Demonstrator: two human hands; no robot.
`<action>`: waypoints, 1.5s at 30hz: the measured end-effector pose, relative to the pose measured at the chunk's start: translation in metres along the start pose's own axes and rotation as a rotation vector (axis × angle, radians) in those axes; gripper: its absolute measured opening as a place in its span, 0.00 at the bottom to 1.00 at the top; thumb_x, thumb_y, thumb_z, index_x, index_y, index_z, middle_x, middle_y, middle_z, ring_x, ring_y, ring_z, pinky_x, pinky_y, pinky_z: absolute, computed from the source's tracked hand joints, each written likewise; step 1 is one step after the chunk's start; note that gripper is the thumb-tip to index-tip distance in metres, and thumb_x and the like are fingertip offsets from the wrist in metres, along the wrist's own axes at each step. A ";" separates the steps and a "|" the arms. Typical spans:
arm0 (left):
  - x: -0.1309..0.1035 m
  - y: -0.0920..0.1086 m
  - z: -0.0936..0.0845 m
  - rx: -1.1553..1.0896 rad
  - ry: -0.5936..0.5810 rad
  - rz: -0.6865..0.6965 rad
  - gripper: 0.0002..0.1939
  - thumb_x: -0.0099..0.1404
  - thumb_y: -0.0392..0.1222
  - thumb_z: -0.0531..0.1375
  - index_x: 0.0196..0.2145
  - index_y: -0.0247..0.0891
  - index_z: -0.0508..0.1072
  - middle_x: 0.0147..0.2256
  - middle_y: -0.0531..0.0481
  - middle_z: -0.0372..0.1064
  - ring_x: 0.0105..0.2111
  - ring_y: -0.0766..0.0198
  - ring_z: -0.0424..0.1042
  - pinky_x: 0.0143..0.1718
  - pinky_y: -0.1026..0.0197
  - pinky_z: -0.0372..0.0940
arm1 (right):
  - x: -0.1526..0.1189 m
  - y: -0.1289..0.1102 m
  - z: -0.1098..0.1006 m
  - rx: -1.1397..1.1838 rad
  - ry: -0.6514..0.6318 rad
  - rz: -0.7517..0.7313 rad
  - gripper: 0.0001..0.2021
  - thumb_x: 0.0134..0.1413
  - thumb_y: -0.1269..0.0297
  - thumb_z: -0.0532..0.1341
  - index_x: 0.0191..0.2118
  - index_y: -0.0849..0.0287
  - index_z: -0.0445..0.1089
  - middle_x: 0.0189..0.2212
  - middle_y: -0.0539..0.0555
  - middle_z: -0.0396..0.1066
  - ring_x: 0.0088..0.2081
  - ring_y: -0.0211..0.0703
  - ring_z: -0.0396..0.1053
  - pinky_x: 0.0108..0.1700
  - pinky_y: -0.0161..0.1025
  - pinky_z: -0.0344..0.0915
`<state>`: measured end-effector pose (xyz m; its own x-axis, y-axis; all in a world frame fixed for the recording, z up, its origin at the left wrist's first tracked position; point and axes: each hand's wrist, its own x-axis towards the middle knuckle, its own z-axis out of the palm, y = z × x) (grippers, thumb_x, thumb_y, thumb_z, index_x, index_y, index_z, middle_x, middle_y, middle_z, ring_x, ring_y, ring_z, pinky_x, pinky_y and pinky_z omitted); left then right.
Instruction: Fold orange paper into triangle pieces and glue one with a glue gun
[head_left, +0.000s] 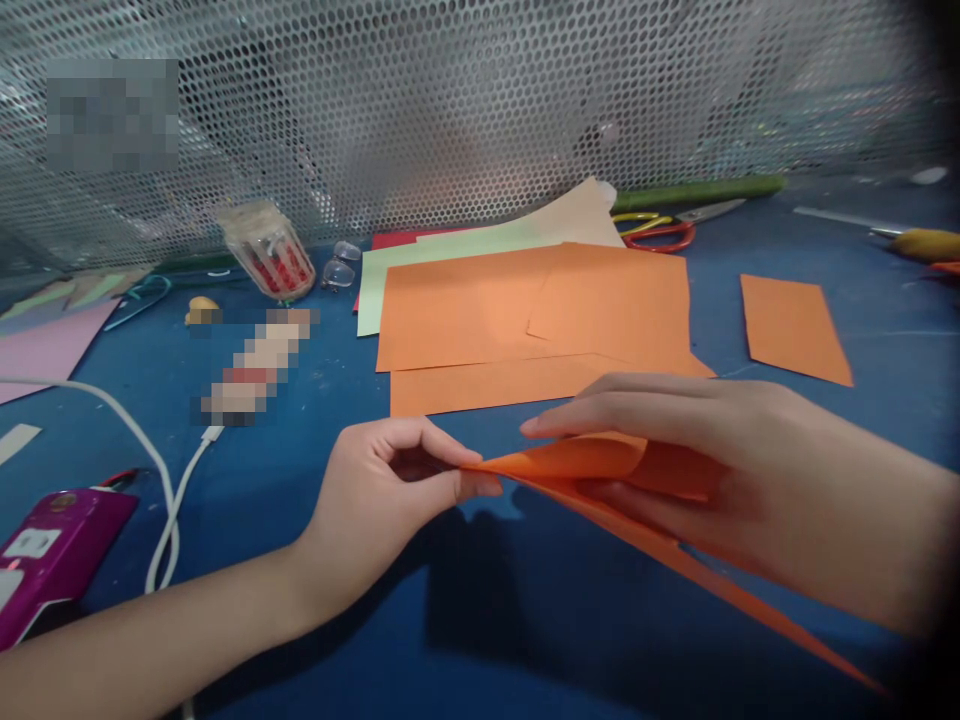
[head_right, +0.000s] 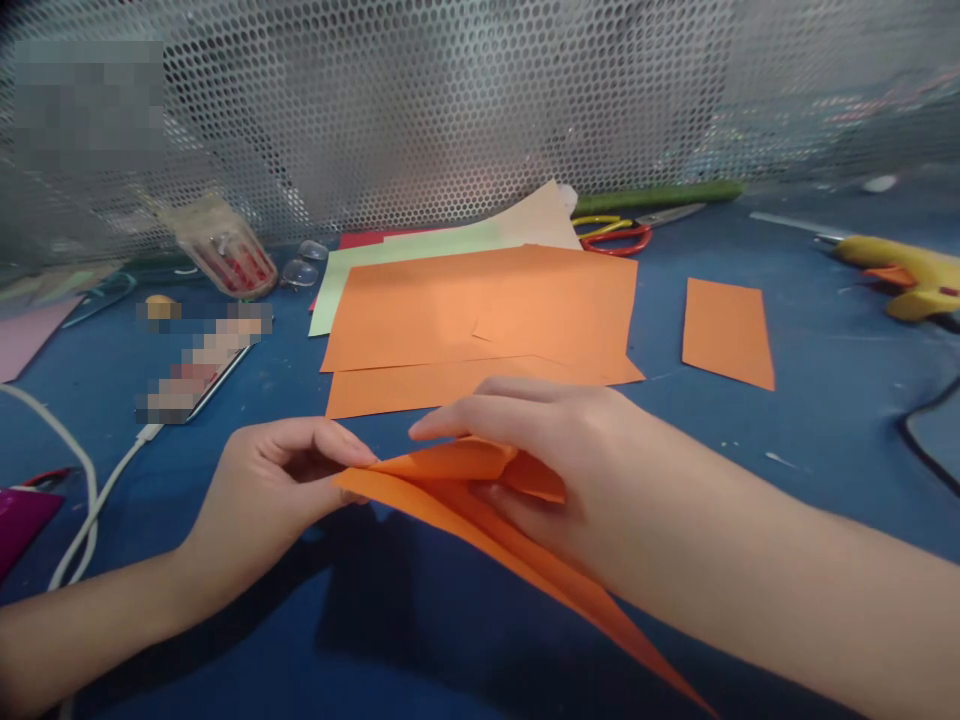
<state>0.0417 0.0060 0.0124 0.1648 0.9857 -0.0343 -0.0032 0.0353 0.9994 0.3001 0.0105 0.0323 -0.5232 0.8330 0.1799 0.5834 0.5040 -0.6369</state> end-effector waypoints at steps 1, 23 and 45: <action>-0.002 0.000 0.000 0.039 0.011 0.036 0.10 0.50 0.32 0.75 0.22 0.48 0.84 0.25 0.57 0.82 0.25 0.63 0.82 0.30 0.68 0.75 | -0.002 0.000 0.000 -0.015 0.023 -0.040 0.12 0.66 0.56 0.65 0.52 0.39 0.83 0.44 0.48 0.86 0.38 0.49 0.85 0.36 0.41 0.80; -0.002 -0.004 -0.006 0.450 -0.086 0.394 0.13 0.72 0.40 0.68 0.27 0.47 0.83 0.29 0.55 0.82 0.29 0.62 0.80 0.33 0.65 0.69 | -0.018 -0.002 0.018 -0.238 0.154 -0.289 0.17 0.76 0.68 0.58 0.60 0.44 0.78 0.39 0.50 0.85 0.33 0.47 0.79 0.41 0.49 0.69; 0.001 -0.014 -0.015 0.709 -0.242 0.532 0.10 0.79 0.39 0.64 0.36 0.44 0.80 0.36 0.52 0.84 0.36 0.61 0.82 0.42 0.65 0.72 | -0.010 -0.002 0.019 -0.027 -0.089 -0.168 0.20 0.71 0.73 0.54 0.50 0.48 0.83 0.35 0.52 0.80 0.33 0.45 0.78 0.38 0.40 0.75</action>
<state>0.0267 0.0091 -0.0013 0.5172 0.7789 0.3547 0.4548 -0.6012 0.6570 0.2921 -0.0034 0.0173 -0.6672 0.7135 0.2139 0.4988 0.6412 -0.5832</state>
